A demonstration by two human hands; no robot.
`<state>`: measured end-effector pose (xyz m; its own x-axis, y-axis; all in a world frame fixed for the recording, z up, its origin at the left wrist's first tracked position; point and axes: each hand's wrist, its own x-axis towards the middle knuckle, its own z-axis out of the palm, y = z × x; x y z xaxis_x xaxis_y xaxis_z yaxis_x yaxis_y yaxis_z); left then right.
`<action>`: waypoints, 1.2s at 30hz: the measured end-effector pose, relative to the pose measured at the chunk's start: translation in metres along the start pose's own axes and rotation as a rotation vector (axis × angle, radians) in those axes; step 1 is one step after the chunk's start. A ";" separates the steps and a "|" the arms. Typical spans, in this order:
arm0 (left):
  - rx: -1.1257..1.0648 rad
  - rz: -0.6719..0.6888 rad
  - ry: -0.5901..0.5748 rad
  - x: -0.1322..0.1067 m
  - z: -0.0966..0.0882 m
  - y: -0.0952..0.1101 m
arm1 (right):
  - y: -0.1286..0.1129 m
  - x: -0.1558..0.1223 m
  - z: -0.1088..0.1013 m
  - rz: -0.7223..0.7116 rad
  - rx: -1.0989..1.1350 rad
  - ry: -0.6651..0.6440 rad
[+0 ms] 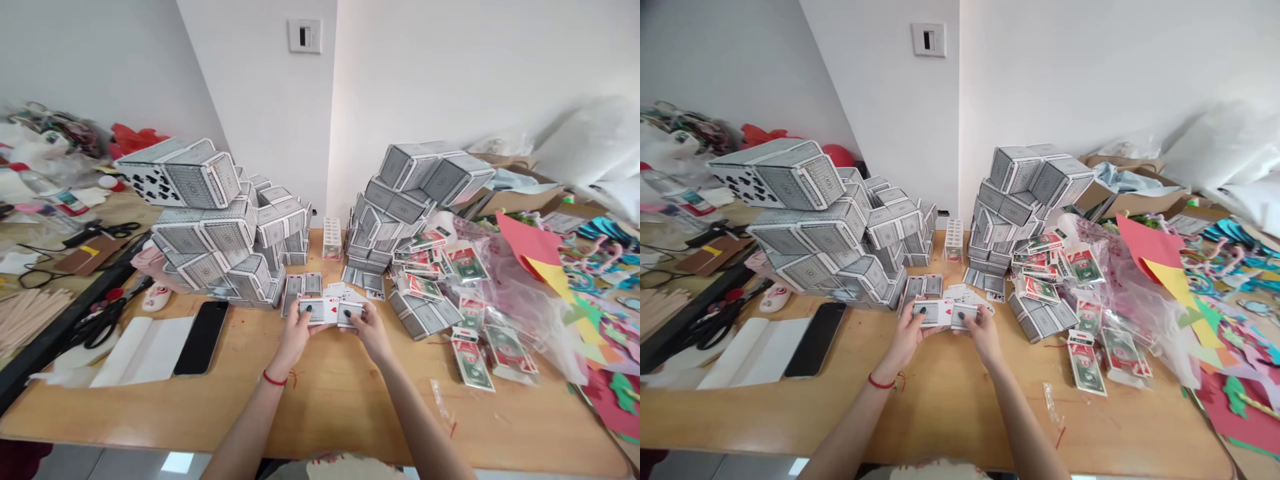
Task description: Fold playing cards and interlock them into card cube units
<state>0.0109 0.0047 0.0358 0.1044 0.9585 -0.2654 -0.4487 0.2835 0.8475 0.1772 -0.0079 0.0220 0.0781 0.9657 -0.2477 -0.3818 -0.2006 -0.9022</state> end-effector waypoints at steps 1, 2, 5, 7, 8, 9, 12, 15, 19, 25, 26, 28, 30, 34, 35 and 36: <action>0.012 0.004 -0.006 0.000 0.000 -0.001 | 0.001 0.000 0.001 0.001 0.001 -0.003; 0.028 0.009 -0.013 0.000 -0.001 -0.002 | 0.002 0.000 0.001 0.002 0.001 -0.006; 0.103 0.010 -0.037 0.001 -0.005 -0.004 | 0.003 0.000 0.002 -0.002 -0.022 -0.028; 0.157 0.004 -0.052 0.001 -0.008 -0.003 | 0.003 -0.001 0.003 -0.006 -0.044 -0.054; 0.179 0.001 -0.058 0.001 -0.009 -0.003 | 0.002 -0.002 0.003 -0.008 -0.055 -0.068; 0.198 0.000 -0.063 0.001 -0.010 -0.002 | 0.001 -0.002 0.003 -0.011 -0.067 -0.083; 0.229 0.008 -0.065 0.000 -0.010 -0.001 | -0.001 -0.004 0.005 -0.034 -0.095 -0.115; 0.250 0.017 -0.047 0.000 -0.009 -0.003 | -0.002 -0.006 0.007 -0.081 -0.104 -0.123; 0.375 0.107 0.013 0.002 -0.008 -0.014 | 0.000 -0.007 0.013 -0.105 -0.133 -0.108; 0.500 0.241 0.002 0.000 -0.005 -0.024 | 0.003 -0.011 0.016 -0.114 -0.154 -0.117; 0.503 0.230 -0.011 -0.001 -0.005 -0.024 | 0.004 -0.011 0.016 -0.112 -0.144 -0.128; 0.496 0.181 -0.054 -0.002 -0.006 -0.024 | 0.005 -0.011 0.016 -0.104 -0.118 -0.126; 0.470 0.119 -0.096 -0.003 -0.006 -0.023 | 0.007 -0.010 0.016 -0.093 -0.097 -0.095; 0.423 0.095 -0.093 -0.003 -0.005 -0.021 | 0.011 -0.009 0.018 -0.080 -0.084 -0.036; 0.418 0.098 -0.086 -0.003 -0.005 -0.020 | 0.012 -0.009 0.018 -0.079 -0.088 -0.027; 0.417 0.101 -0.080 -0.004 -0.005 -0.019 | 0.012 -0.009 0.018 -0.078 -0.095 -0.016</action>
<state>0.0149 -0.0044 0.0185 0.1546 0.9767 -0.1487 -0.0650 0.1603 0.9849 0.1550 -0.0156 0.0195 0.0888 0.9814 -0.1702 -0.2865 -0.1385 -0.9480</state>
